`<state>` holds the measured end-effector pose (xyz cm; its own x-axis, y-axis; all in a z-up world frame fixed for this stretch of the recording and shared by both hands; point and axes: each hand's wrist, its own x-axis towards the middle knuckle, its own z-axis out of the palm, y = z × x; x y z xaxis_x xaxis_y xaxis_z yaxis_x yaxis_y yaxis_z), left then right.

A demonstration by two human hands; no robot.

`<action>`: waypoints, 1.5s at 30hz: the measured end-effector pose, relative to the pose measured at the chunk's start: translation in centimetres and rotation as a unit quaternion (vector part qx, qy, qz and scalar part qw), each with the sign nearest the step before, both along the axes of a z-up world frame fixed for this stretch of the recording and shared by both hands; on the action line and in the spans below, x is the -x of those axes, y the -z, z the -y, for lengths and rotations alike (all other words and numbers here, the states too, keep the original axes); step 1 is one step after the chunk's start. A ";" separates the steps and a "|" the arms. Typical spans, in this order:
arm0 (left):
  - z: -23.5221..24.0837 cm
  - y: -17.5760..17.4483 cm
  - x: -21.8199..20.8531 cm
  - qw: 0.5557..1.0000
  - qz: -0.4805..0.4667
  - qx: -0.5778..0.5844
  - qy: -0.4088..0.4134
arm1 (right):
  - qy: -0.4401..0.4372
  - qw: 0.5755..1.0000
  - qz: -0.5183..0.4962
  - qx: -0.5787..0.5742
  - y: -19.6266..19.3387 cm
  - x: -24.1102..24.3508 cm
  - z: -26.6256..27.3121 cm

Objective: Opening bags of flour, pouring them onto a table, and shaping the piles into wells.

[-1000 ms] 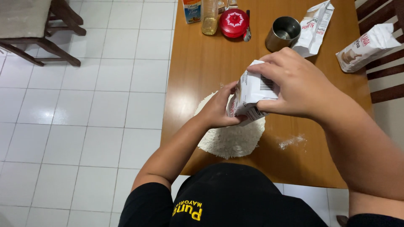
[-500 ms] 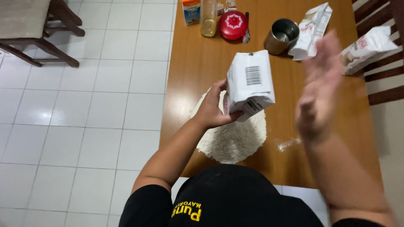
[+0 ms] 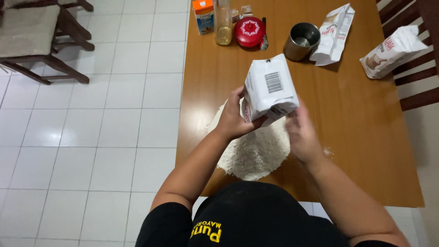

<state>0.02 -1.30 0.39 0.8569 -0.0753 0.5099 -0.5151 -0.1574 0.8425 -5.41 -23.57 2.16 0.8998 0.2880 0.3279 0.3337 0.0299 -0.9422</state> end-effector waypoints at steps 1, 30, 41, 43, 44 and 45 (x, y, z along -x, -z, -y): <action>0.1 0.0 -0.2 1.000 0.003 0.000 0.000 | 0.000 1.000 0.003 0.000 0.5 -0.5 -0.2; 6.7 0.1 0.4 0.991 -0.109 0.070 -0.016 | 0.165 0.942 -0.090 0.279 3.3 1.4 3.6; 17.6 1.0 0.2 0.994 -0.103 0.029 -0.030 | 0.259 0.954 -0.092 0.117 11.2 -7.0 18.6; 19.2 2.4 1.1 0.992 -0.121 0.021 -0.033 | 0.244 0.960 -0.107 0.084 11.0 -10.5 22.0; 19.7 3.3 1.9 0.987 -0.159 0.022 -0.029 | 0.268 0.950 -0.147 0.065 11.3 -12.6 23.2; 20.2 4.2 2.7 0.980 -0.196 0.023 -0.025 | 0.291 0.937 -0.186 0.047 11.6 -14.6 24.3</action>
